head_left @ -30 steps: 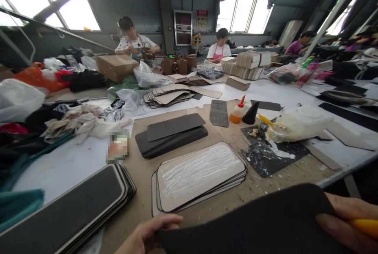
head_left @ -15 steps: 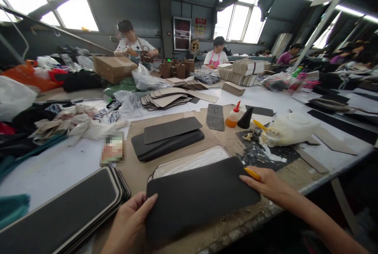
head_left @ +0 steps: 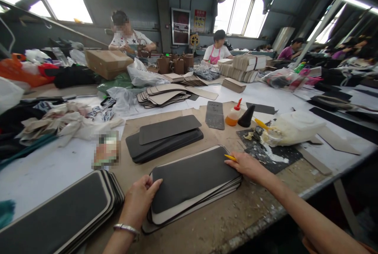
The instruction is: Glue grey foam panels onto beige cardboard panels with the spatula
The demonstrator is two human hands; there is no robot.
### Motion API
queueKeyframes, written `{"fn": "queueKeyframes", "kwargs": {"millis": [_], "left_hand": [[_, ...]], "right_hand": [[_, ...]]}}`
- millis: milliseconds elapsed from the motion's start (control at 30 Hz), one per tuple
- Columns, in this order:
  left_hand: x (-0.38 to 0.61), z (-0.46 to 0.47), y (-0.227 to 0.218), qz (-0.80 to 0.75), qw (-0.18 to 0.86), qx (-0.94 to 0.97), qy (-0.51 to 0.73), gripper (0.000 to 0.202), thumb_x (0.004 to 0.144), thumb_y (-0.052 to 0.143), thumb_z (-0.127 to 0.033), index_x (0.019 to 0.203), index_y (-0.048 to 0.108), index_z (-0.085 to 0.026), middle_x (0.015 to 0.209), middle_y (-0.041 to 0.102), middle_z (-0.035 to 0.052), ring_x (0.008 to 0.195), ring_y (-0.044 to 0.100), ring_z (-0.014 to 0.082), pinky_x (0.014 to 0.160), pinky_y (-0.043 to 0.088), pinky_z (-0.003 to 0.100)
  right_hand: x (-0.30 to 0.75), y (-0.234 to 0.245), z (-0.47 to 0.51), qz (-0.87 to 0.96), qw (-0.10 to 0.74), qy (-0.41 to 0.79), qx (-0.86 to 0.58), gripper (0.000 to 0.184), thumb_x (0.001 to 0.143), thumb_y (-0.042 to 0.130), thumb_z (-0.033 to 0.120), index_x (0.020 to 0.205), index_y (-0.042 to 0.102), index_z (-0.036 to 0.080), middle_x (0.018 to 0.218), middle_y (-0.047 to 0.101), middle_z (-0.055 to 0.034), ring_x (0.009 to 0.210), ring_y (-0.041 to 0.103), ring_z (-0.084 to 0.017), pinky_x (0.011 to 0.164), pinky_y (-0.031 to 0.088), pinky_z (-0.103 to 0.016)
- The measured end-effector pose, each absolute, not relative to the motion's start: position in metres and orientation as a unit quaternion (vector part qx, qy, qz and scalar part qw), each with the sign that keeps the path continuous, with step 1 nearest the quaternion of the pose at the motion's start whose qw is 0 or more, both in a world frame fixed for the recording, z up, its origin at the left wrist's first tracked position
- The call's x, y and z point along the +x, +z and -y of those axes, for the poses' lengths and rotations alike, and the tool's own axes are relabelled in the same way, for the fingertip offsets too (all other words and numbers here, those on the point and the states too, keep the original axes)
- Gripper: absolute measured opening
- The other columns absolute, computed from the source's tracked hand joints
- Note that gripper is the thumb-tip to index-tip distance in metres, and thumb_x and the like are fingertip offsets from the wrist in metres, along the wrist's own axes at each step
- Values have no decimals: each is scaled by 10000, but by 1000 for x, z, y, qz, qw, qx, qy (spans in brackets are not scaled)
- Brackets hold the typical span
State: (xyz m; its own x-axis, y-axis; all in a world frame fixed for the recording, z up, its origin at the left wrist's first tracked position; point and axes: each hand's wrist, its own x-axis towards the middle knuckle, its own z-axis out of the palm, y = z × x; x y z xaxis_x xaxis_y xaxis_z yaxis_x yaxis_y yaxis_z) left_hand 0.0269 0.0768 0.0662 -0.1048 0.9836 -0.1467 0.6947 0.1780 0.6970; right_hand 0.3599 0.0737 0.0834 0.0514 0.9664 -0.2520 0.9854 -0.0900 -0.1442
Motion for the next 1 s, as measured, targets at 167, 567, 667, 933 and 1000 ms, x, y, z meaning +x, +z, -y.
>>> {"fn": "queueKeyframes", "kwargs": {"millis": [167, 567, 667, 933, 1000], "left_hand": [[21, -72, 67, -698, 321, 591, 244, 311, 658, 438, -503, 516, 448, -226, 452, 447, -29, 497, 435, 154, 528, 284, 272], [17, -64, 59, -690, 391, 529, 302, 286, 649, 485, -471, 553, 480, -202, 477, 431, -42, 495, 397, 119, 500, 293, 237], [16, -63, 57, -685, 408, 519, 309, 307, 654, 475, -491, 557, 482, -200, 472, 432, -43, 483, 393, 115, 487, 290, 235], [14, -64, 57, -688, 402, 529, 291, 337, 585, 507, -531, 523, 486, -200, 468, 448, -34, 499, 398, 128, 509, 284, 253], [14, -64, 59, -688, 398, 538, 280, 374, 562, 510, -571, 518, 498, -200, 467, 465, -25, 500, 416, 140, 518, 292, 263]], "right_hand": [[363, 76, -77, -683, 43, -151, 713, 253, 902, 389, 360, 932, 568, 184, 868, 672, -87, 817, 636, -219, 686, 417, -276], [377, 61, -87, -704, -3, -178, 688, 286, 860, 398, 383, 902, 627, 217, 769, 684, -59, 761, 645, -242, 694, 445, -307], [378, 61, -89, -702, -3, -187, 687, 291, 857, 395, 385, 898, 635, 223, 764, 687, -60, 768, 646, -249, 711, 450, -317], [372, 75, -91, -695, 40, -216, 684, 321, 884, 344, 336, 944, 609, 165, 958, 674, -110, 905, 618, -252, 793, 434, -326], [368, 79, -91, -694, 48, -221, 684, 335, 893, 337, 324, 964, 609, 141, 989, 663, -124, 929, 609, -249, 799, 428, -317]]}}
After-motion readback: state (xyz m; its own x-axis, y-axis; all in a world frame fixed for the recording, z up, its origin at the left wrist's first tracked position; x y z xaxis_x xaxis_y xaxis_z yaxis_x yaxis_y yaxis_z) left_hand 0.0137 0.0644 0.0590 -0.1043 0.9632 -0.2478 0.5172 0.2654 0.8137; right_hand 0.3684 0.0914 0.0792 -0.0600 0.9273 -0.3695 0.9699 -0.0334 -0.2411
